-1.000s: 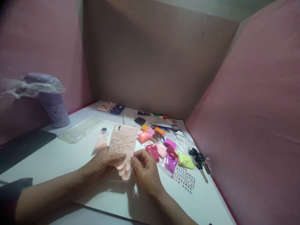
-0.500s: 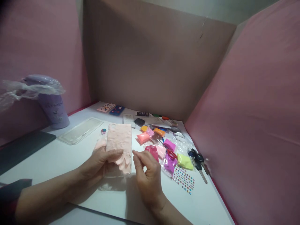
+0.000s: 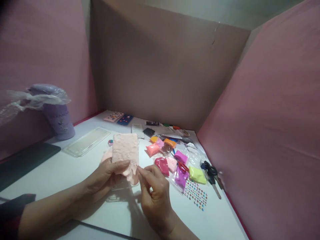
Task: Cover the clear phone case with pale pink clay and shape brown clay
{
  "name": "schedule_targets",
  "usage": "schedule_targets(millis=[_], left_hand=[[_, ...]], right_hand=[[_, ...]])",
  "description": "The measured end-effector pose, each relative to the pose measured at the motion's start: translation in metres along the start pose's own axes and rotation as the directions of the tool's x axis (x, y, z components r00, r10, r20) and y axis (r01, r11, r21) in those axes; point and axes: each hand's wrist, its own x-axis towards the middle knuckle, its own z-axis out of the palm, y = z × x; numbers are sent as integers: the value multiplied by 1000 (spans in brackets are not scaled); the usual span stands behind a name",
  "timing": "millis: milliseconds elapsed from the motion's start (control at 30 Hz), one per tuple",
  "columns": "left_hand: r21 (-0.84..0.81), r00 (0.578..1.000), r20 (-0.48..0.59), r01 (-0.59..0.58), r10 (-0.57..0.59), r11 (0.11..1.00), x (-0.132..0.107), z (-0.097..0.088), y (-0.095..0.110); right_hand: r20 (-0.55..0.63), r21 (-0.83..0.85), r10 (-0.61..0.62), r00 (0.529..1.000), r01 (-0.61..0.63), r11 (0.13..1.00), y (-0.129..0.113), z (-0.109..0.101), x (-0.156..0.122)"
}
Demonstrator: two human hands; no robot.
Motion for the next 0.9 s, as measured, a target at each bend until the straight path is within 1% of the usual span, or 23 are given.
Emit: schedule_targets(millis=[100, 233, 400, 533, 667, 900], left_hand=[[-14, 998, 45, 45, -45, 999, -2, 2, 2], [-42, 991, 88, 99, -95, 994, -4, 4, 6], [-35, 990, 56, 130, -128, 991, -3, 7, 8], [-35, 990, 7, 142, -142, 989, -2, 8, 6], [-47, 987, 3, 159, -159, 986, -3, 9, 5], [-40, 986, -27, 163, -164, 986, -3, 12, 7]], right_hand=[[-45, -26, 13, 999, -14, 1000, 2, -1, 0], [13, -71, -8, 1000, 9, 997, 3, -1, 1], [15, -115, -58, 998, 59, 992, 3, -3, 1], [77, -101, -89, 993, 96, 990, 4, -2, 0], [107, -111, -123, 987, 135, 985, 8, -1, -1], [141, -125, -132, 981, 150, 981, 13, -2, -2]])
